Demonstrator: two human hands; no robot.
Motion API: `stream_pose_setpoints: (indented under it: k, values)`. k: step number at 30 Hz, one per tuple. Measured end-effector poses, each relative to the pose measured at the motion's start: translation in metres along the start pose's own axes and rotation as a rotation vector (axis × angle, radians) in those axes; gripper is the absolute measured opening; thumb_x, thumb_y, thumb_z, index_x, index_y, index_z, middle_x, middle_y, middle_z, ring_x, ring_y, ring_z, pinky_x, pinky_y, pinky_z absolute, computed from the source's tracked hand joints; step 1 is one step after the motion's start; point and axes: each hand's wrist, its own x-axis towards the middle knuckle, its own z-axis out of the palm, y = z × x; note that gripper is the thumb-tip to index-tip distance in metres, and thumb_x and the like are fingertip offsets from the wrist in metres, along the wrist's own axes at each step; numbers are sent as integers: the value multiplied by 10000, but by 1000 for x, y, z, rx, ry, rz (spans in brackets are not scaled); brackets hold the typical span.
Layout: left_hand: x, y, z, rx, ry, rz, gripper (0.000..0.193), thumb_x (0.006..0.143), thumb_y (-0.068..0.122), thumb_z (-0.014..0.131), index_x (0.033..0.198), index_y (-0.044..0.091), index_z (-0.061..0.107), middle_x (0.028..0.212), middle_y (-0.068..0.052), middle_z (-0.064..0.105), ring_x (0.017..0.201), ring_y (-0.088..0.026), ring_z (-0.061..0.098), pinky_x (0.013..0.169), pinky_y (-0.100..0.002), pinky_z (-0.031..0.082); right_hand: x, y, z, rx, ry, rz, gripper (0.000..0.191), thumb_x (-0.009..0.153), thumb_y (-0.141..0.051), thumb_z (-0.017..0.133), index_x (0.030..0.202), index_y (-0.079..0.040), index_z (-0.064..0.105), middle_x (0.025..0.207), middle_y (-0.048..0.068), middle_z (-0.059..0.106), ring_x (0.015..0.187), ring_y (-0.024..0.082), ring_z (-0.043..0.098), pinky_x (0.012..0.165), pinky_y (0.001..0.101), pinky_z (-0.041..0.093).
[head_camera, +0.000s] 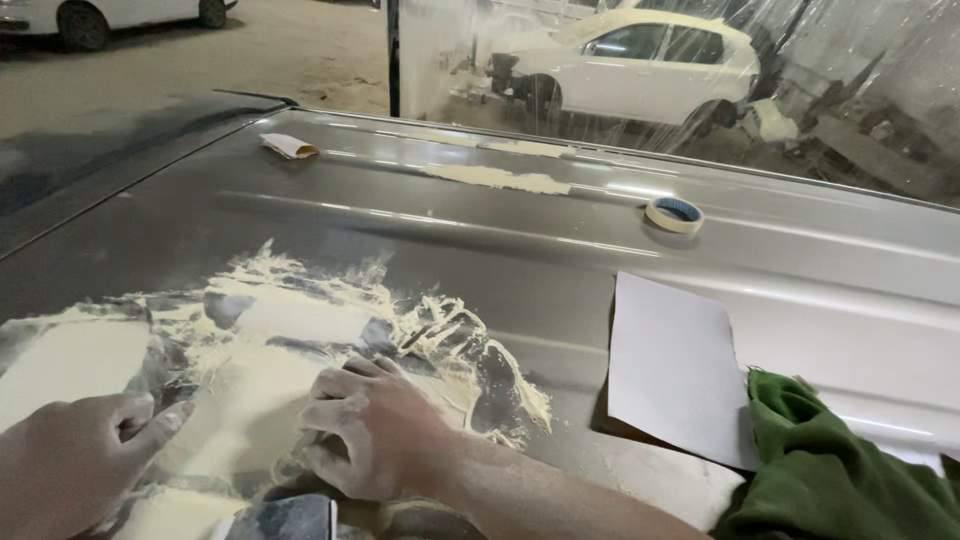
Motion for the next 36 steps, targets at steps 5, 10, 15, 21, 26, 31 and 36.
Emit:
stream_pose_setpoints:
  k: [5,10,15,21,26,31,36]
  values:
    - [-14,11,-15,55,52,-53,562,982,637,479,839,165,749,632,-83,708,628,-202,718,665,-379,623,4,-2,-2,-37,-38,18,284,940,-348,632,1007,-109,770,1118,120,688,1077,285,619,1041,514,458]
    - [-35,21,-31,-62,307,-47,556,841,635,594,999,148,810,821,-123,775,797,-286,767,794,-460,623,12,-6,-4,-4,-77,50,315,945,-366,621,1061,-106,756,1124,111,679,1073,278,611,1038,534,424]
    - [-42,18,-37,-85,255,-75,523,888,622,573,936,151,796,789,-112,795,806,-267,751,787,-457,622,19,-5,0,-14,-38,-18,310,921,-347,638,1044,-87,756,1095,130,680,1087,302,597,1017,529,452]
    - [-39,11,-32,-100,309,-107,468,886,596,596,893,170,792,808,-113,790,826,-289,766,812,-473,591,26,-2,12,-13,-20,-10,290,888,-282,629,1067,-96,762,1107,137,671,1090,309,609,1031,528,454]
    - [-44,9,-31,-93,434,-88,401,833,516,648,1029,201,800,961,-145,774,924,-348,738,850,-505,578,31,-5,14,-64,16,-27,325,862,-269,671,1122,-102,772,1085,154,673,1098,319,595,1017,544,434]
    - [-52,13,-34,-140,421,-122,458,888,575,628,1107,211,799,998,-154,782,979,-348,740,917,-496,570,32,-9,13,-52,-23,-3,324,897,-322,670,1089,-78,762,1104,131,688,1040,287,616,944,482,509]
    - [-58,18,-34,-141,381,-139,487,905,586,617,1112,180,788,994,-169,781,967,-352,749,910,-498,579,29,-17,4,70,-119,74,299,935,-323,617,1074,-93,749,1105,110,720,990,234,690,894,409,598]
